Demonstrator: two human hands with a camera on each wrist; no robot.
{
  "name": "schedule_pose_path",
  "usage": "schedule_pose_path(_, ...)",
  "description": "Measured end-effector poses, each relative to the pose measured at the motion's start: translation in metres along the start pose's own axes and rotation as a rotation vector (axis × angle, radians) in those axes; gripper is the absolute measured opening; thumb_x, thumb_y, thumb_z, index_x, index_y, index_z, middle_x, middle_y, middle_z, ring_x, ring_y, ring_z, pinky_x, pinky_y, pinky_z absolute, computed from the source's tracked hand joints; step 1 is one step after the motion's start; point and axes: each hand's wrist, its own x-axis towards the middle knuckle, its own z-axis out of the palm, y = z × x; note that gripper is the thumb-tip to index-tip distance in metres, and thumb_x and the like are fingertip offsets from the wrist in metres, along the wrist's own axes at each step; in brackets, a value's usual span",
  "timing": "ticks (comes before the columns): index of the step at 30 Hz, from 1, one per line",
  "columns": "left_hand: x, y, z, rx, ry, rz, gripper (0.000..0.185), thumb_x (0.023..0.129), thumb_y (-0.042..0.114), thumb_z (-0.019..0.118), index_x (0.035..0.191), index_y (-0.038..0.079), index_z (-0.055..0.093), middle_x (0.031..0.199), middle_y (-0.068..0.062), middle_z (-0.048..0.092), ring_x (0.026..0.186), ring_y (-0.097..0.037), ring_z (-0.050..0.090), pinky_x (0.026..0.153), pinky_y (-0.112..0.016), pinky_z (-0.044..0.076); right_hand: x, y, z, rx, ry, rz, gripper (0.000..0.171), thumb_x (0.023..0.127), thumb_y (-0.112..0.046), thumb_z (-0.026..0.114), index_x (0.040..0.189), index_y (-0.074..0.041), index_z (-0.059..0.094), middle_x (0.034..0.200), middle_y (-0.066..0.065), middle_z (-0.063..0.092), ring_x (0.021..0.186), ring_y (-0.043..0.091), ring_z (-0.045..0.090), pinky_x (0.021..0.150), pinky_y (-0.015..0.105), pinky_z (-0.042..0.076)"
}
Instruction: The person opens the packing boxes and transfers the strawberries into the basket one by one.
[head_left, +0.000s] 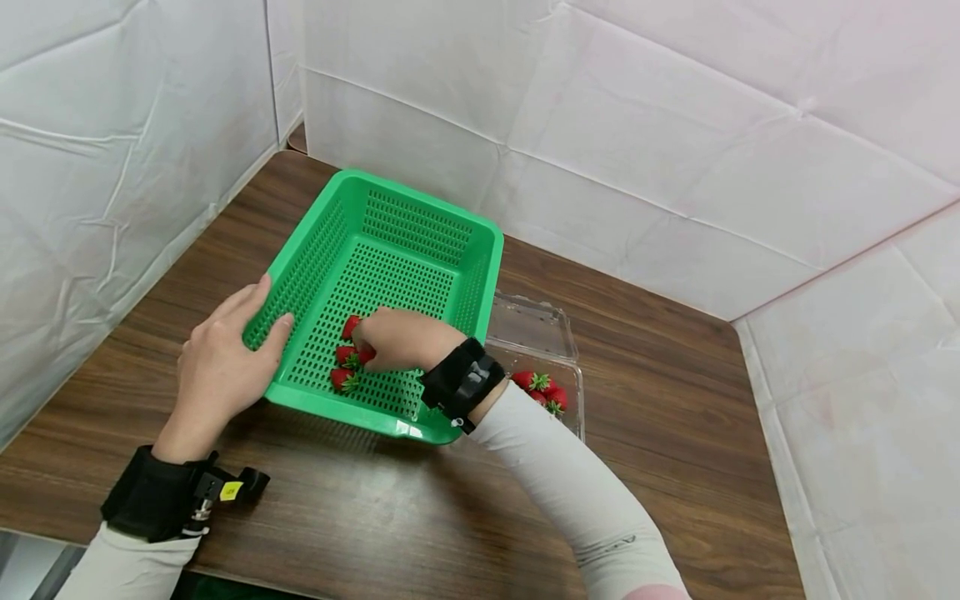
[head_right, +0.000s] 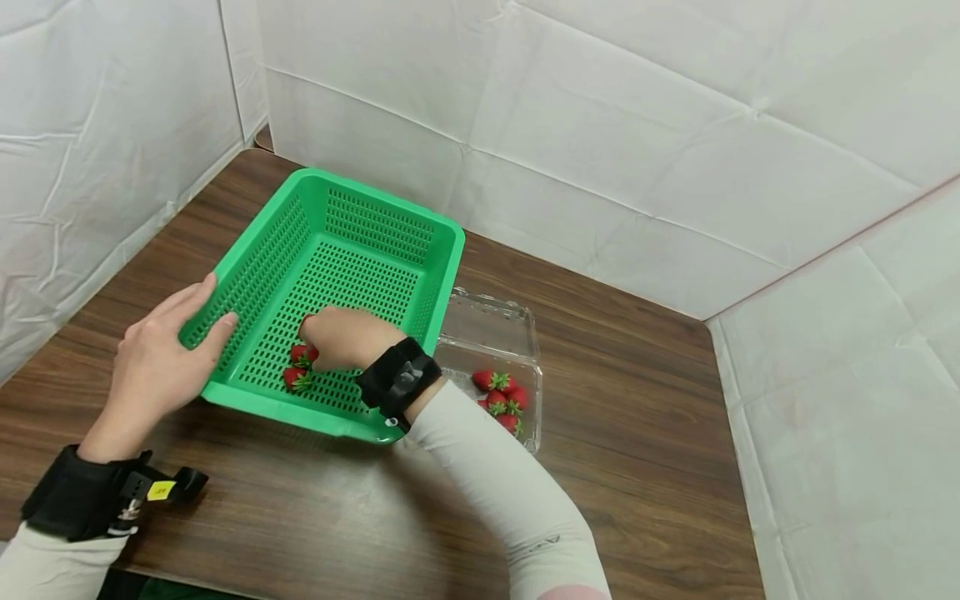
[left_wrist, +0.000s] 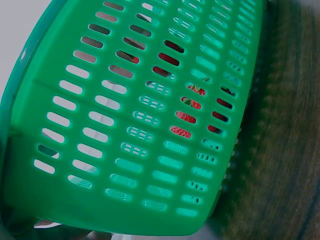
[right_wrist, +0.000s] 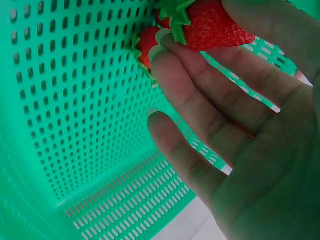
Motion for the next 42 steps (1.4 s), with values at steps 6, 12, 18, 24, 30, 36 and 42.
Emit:
schedule_pose_path(6,0.0,0.0,0.0,0.009,-0.002,0.002,0.056,0.1,0.037,0.049,0.151,0.018,0.036,0.149,-0.021,0.043,0.122,-0.053,0.047,0.086,-0.067,0.038,0.007,-0.004,0.005,-0.007,-0.057,0.001,0.027,0.093,-0.014,0.061,0.073,-0.017,0.044,0.065,-0.005,0.021,0.055,0.007,0.021,0.055,0.02,0.023)
schedule_pose_path(12,-0.001,0.0,0.0,0.012,-0.002,0.004,0.056,0.1,0.036,0.049,0.151,0.017,0.036,0.148,-0.021,0.043,0.121,-0.053,0.047,0.085,-0.067,0.038,0.011,-0.005,0.008,-0.003,-0.091,0.009,0.044,0.093,-0.018,0.063,0.063,-0.018,0.03,0.062,-0.006,0.018,0.052,0.007,0.019,0.051,0.019,0.022)
schedule_pose_path(18,0.0,0.001,0.0,0.006,-0.005,0.002,0.056,0.101,0.037,0.049,0.151,0.017,0.036,0.148,-0.021,0.043,0.122,-0.053,0.046,0.087,-0.067,0.037,0.013,-0.007,0.011,0.017,-0.126,0.052,0.044,0.092,-0.014,0.063,0.062,-0.018,0.03,0.063,-0.006,0.019,0.054,0.007,0.021,0.052,0.02,0.023)
schedule_pose_path(24,0.0,0.002,0.0,0.006,-0.001,0.001,0.056,0.1,0.036,0.049,0.151,0.017,0.036,0.148,-0.021,0.043,0.122,-0.053,0.047,0.086,-0.067,0.038,0.016,-0.007,0.013,-0.005,-0.161,0.07,0.042,0.091,-0.014,0.063,0.061,-0.02,0.034,0.062,-0.007,0.021,0.053,0.006,0.023,0.051,0.02,0.024)
schedule_pose_path(30,0.0,0.002,0.001,0.006,0.008,0.008,0.055,0.1,0.036,0.05,0.151,0.017,0.037,0.148,-0.021,0.044,0.121,-0.053,0.047,0.086,-0.067,0.038,0.018,-0.006,0.017,-0.007,-0.189,0.088,0.042,0.088,-0.009,0.065,0.059,-0.019,0.036,0.061,-0.007,0.021,0.053,0.007,0.023,0.051,0.021,0.024)
schedule_pose_path(36,0.0,0.002,0.001,0.007,0.012,0.009,0.055,0.1,0.036,0.05,0.15,0.017,0.037,0.148,-0.021,0.044,0.121,-0.053,0.048,0.084,-0.066,0.039,0.018,-0.007,0.018,0.001,-0.191,0.109,0.041,0.089,-0.01,0.066,0.06,-0.018,0.038,0.061,-0.007,0.022,0.054,0.007,0.024,0.051,0.021,0.026)
schedule_pose_path(42,0.0,0.001,0.0,0.008,0.005,-0.002,0.056,0.1,0.037,0.05,0.151,0.018,0.037,0.148,-0.021,0.044,0.122,-0.053,0.047,0.085,-0.066,0.039,0.019,-0.007,0.018,-0.015,-0.185,0.103,0.047,0.092,-0.011,0.062,0.059,-0.018,0.031,0.061,-0.006,0.018,0.053,0.007,0.018,0.051,0.021,0.022)
